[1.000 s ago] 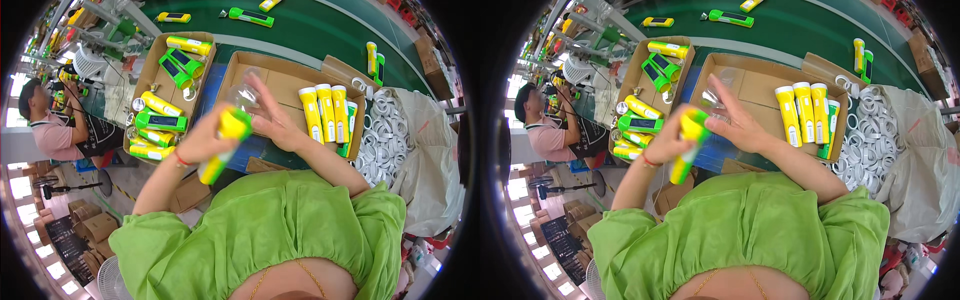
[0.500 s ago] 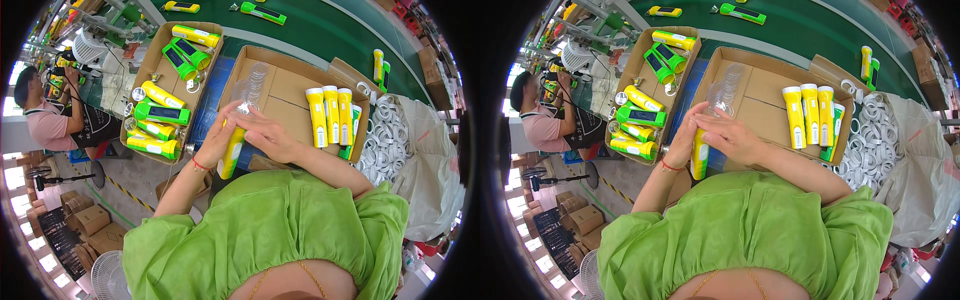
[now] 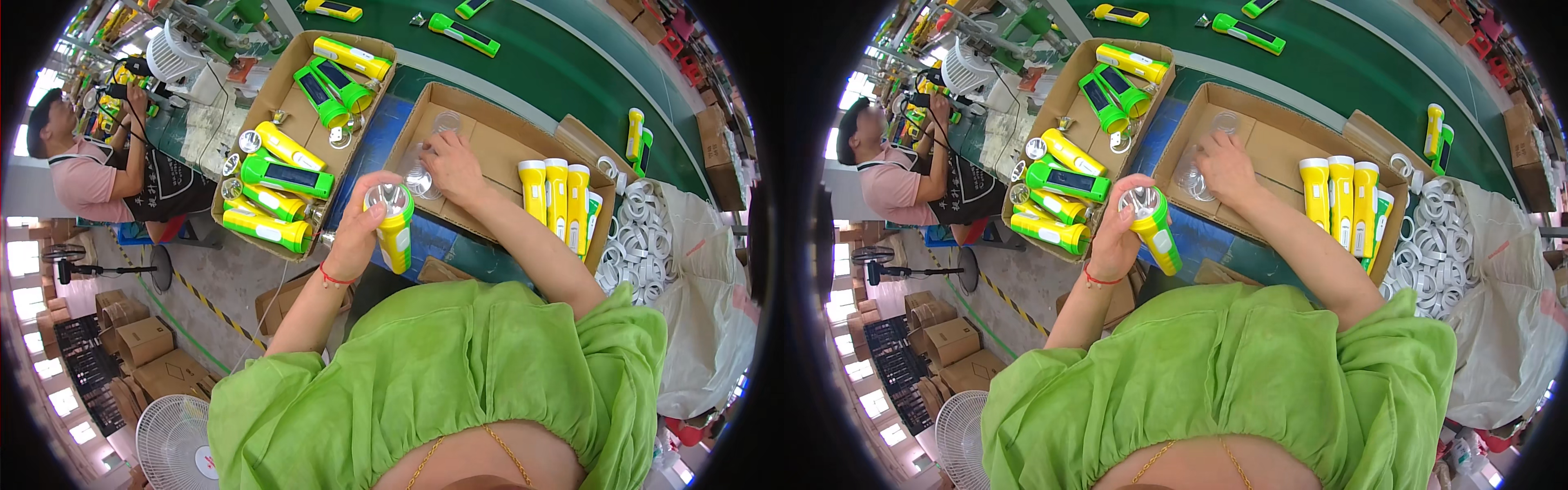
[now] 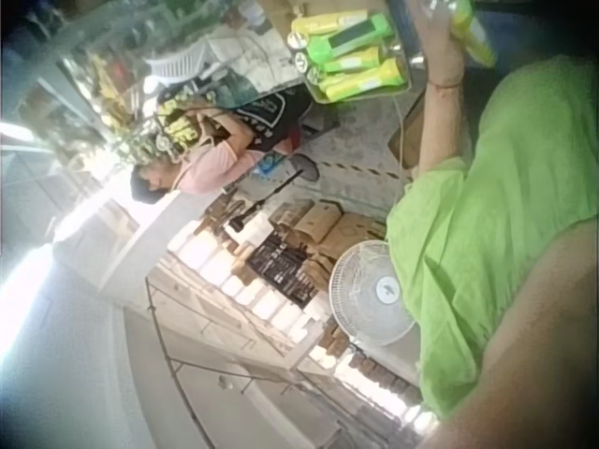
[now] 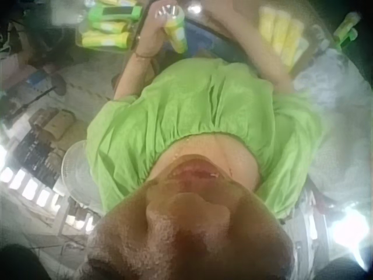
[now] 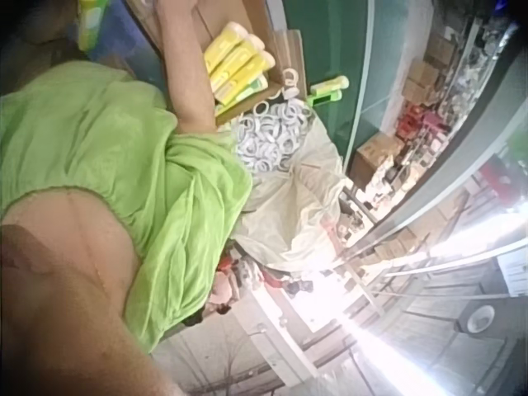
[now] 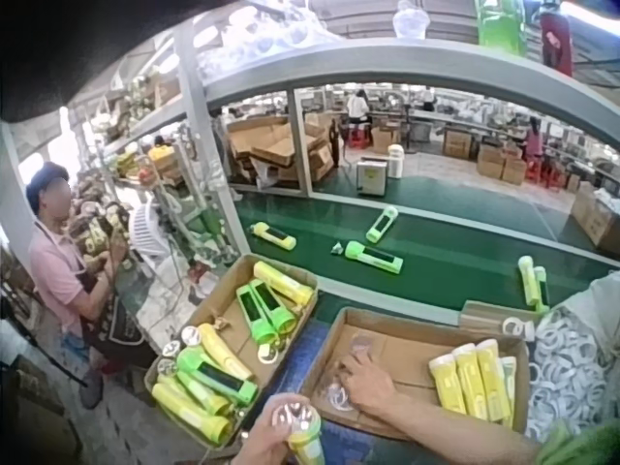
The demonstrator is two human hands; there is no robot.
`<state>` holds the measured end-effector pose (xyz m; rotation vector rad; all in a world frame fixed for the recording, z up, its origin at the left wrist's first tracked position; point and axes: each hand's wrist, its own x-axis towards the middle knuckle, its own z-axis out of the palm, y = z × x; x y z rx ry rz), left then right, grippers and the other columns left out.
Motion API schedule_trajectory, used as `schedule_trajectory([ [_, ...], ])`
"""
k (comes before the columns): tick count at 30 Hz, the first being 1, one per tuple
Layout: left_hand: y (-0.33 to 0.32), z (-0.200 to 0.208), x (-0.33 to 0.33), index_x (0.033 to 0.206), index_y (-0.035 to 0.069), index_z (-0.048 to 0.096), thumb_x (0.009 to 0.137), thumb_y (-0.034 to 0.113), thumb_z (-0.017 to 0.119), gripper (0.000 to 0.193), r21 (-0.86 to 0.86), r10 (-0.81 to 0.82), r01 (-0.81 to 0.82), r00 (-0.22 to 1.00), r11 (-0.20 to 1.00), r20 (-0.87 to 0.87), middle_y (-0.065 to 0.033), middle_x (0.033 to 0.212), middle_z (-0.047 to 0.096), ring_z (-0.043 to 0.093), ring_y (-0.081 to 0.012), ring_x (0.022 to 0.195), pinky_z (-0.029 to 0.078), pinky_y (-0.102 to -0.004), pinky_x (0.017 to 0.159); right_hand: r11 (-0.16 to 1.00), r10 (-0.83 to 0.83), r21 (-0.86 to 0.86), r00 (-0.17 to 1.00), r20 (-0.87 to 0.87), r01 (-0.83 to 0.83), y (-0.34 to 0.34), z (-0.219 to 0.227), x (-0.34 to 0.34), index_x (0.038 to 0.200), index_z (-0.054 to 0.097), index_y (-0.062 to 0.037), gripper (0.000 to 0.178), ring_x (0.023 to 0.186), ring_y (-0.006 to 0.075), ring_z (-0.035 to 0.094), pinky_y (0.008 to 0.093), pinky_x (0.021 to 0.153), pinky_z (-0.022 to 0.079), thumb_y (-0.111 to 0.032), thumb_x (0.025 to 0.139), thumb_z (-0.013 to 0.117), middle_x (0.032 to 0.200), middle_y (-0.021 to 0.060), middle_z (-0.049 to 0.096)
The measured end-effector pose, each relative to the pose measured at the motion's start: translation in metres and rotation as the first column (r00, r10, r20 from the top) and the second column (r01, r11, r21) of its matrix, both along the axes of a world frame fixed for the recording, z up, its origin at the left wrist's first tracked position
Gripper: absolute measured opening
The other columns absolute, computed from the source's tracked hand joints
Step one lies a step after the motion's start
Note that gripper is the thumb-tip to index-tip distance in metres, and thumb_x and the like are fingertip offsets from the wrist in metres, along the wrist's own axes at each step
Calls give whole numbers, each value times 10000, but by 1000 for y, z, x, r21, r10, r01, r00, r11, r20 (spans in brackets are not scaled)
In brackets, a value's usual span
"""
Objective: The person assembles flashlights by attaching transparent lenses and front caps onto the flashlight bodies by hand, then places the assembled flashlights into cardboard boxes.
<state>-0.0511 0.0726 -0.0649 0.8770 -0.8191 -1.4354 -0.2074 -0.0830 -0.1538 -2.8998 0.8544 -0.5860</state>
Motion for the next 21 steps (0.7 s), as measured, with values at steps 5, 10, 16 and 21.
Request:
schedule_trajectory([
  [5, -4, 3, -3, 1261, 38, 399, 873, 293, 573, 496, -83, 18, -5, 987, 997, 158, -63, 1056, 523, 517, -132, 955, 416, -278, 857, 891, -280, 451, 845, 456, 52, 17, 48, -24, 881, 652, -27, 135, 829, 181, 578, 321, 727, 471, -144, 812, 650, 930, 59, 616],
  [10, -3, 17, -31, 1334, 24, 357, 874, 196, 607, 552, -205, 31, 71, 888, 976, 459, -64, 1148, 491, 479, -142, 1026, 392, -275, 903, 45, -656, 899, 666, 356, -436, 62, 117, -53, 853, 626, -13, 129, 628, 89, 590, 214, 533, 481, -135, 845, 671, 779, 52, 631],
  [16, -12, 18, -57, 1324, 20, 366, 866, 181, 612, 544, -138, -197, 309, 831, 941, 520, -85, 1141, 499, 484, -151, 1027, 399, -277, 895, 94, -642, 930, 693, 330, -356, 84, 116, -85, 905, 556, -39, 228, 654, 81, 581, 205, 503, 453, -150, 793, 722, 819, 48, 623],
  [21, -17, 11, -83, 1281, 38, 387, 895, 240, 533, 459, -69, -266, 316, 883, 946, 386, -53, 1140, 483, 485, -139, 1041, 394, -287, 906, 345, -576, 882, 669, 469, -321, 89, 92, -104, 964, 544, -55, 344, 717, 67, 544, 222, 584, 442, -212, 753, 765, 843, 22, 587],
])
